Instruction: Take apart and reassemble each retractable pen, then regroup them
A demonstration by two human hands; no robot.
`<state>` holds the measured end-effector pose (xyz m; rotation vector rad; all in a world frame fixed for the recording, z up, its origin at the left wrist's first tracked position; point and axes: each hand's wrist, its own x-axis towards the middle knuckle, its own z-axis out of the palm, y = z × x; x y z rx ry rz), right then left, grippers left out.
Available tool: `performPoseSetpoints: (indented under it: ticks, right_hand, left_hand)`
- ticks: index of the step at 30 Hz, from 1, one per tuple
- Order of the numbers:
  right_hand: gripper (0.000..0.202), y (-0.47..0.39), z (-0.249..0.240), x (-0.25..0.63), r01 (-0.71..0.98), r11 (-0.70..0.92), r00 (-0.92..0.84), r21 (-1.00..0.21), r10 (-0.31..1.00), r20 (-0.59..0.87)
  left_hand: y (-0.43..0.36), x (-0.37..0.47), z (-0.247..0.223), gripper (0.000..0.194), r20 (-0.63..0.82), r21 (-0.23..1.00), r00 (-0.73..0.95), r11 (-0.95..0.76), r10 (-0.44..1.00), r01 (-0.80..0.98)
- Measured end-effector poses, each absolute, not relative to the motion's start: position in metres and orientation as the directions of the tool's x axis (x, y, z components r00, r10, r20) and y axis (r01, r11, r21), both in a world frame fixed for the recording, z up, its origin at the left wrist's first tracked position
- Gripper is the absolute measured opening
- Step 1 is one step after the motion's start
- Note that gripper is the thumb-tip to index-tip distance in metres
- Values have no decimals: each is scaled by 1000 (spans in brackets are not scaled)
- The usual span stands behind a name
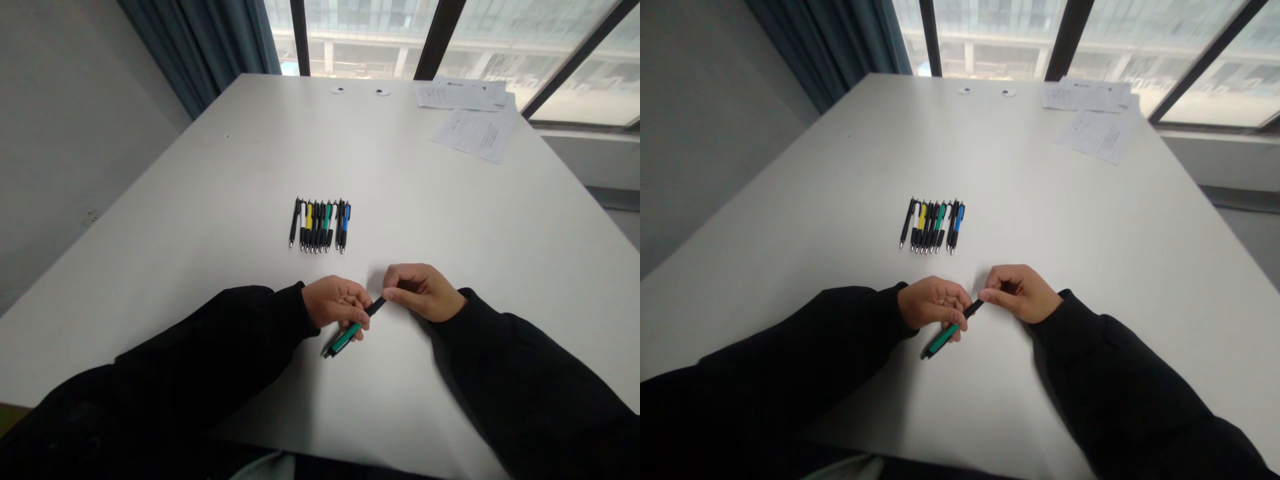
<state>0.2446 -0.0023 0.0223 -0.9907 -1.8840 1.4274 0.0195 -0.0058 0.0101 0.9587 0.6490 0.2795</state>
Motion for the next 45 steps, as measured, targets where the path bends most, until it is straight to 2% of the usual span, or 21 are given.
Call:
performPoseSetpoints:
  ticks: [2, 4, 8, 10, 14, 19, 24, 29, 34, 38, 42, 45]
  right_hand:
    - [44, -2, 26, 241, 293, 277, -591, -915, 805, 54]
    - [49, -2, 28, 240, 297, 327, -613, -897, 786, 83]
    - [34, -3, 28, 244, 121, 107, -583, -987, 812, 16]
    - [30, -3, 25, 247, 103, 14, -568, -995, 822, -47]
    - [46, -2, 20, 248, 217, 39, -537, -975, 839, -86]
    - [32, -2, 22, 245, 129, 12, -578, -992, 813, -66]
    - [49, -3, 28, 241, 315, 126, -568, -941, 819, -81]
    - [36, -2, 29, 243, 210, 65, -636, -976, 767, -85]
    - [52, -1, 24, 244, 311, 118, -649, -943, 752, -120]
    - [45, -3, 27, 241, 286, 183, -642, -941, 766, -46]
    - [45, -1, 27, 241, 348, 227, -667, -910, 742, -70]
    - [46, -1, 25, 241, 350, 213, -633, -912, 771, -62]
  left_hand:
    - [-6, 20, 11, 37, -390, 830, 777, 553, 494, 65]
    - [-5, 20, 12, 36, -391, 830, 773, 555, 500, 60]
    - [-5, 20, 11, 36, -384, 826, 767, 562, 515, 36]
    - [-4, 20, 10, 37, -382, 821, 776, 570, 502, 35]
    - [-4, 20, 10, 37, -378, 817, 783, 575, 493, 32]
    - [-4, 19, 10, 36, -383, 816, 778, 577, 498, 32]
    - [-4, 19, 11, 37, -389, 823, 778, 565, 493, 53]
    - [-3, 19, 11, 37, -386, 824, 779, 564, 495, 49]
    - [-3, 19, 10, 39, -382, 831, 783, 553, 491, 59]
    - [-3, 18, 11, 38, -377, 837, 786, 544, 491, 61]
    - [-4, 18, 11, 38, -373, 834, 810, 545, 451, 81]
    - [-4, 18, 11, 37, -355, 834, 815, 550, 458, 54]
